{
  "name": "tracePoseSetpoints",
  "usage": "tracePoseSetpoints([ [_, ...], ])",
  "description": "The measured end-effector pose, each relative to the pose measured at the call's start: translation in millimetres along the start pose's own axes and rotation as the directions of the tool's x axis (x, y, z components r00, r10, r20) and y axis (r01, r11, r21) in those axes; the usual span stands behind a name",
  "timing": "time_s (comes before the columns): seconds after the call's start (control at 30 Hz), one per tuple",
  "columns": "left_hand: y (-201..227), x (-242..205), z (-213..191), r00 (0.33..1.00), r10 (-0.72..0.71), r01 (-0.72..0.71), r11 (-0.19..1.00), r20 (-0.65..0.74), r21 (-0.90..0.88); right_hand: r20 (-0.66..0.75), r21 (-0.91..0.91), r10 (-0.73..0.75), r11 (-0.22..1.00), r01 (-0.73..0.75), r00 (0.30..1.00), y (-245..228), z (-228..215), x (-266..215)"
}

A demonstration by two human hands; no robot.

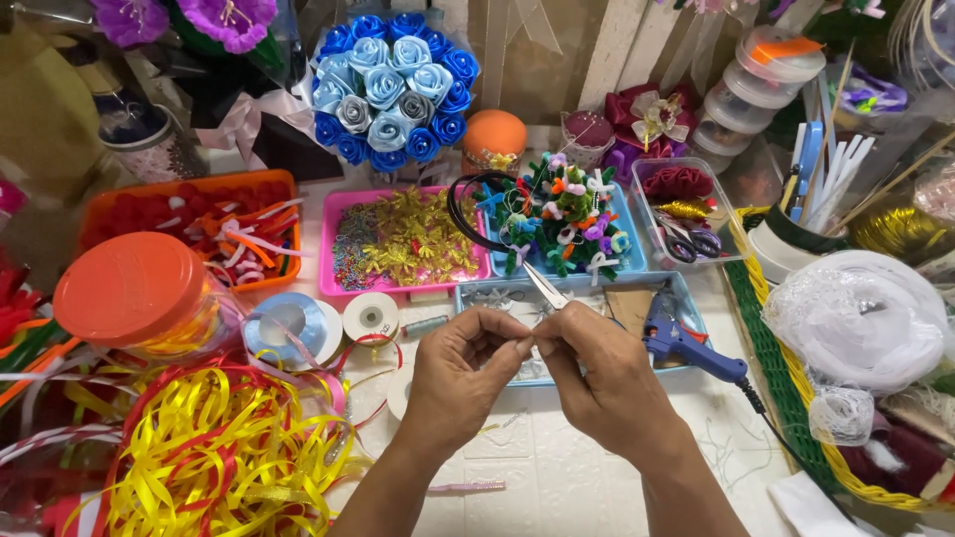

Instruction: A person is seen assembling decorative stars by carefully threading small silver star-shaped beads onto a thin wire at a craft table.

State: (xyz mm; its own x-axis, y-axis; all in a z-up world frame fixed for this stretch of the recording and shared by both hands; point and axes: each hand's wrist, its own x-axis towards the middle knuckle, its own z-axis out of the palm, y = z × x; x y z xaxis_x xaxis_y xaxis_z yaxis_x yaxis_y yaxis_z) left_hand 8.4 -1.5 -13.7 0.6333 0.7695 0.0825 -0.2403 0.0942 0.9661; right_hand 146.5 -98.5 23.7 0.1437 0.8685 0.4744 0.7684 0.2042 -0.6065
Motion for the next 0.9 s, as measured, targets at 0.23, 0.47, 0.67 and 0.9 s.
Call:
tracePoseSetpoints([
  [0.23,-5.3,2.9,-3.7,1.000,0.025,-0.025,1.000,-0.007,0.012,-0.025,-0.061,-0.059,0.996,0.058,0.998,2.8,6.2,1.3],
  [0.47,-18.8,11.4,-9.8,0.998,-0.037,0.042,0.994,-0.052,0.099,-0.002,-0.198,-0.061,0.978,0.059,0.998,10.1,18.8,2.1],
  [0.67,-30.1,17.9,-10.3,0.991,-0.109,0.122,0.976,-0.079,0.181,0.079,-0.214,0.096,0.974,-0.077,0.992,34.6,34.2,-4.3],
  [0.9,-58.4,17.5,-1.3,0.989,-0.127,0.145,0.945,-0.077,0.293,0.077,-0.221,0.262,0.945,-0.239,0.962,69.1,51.9,-37.6],
])
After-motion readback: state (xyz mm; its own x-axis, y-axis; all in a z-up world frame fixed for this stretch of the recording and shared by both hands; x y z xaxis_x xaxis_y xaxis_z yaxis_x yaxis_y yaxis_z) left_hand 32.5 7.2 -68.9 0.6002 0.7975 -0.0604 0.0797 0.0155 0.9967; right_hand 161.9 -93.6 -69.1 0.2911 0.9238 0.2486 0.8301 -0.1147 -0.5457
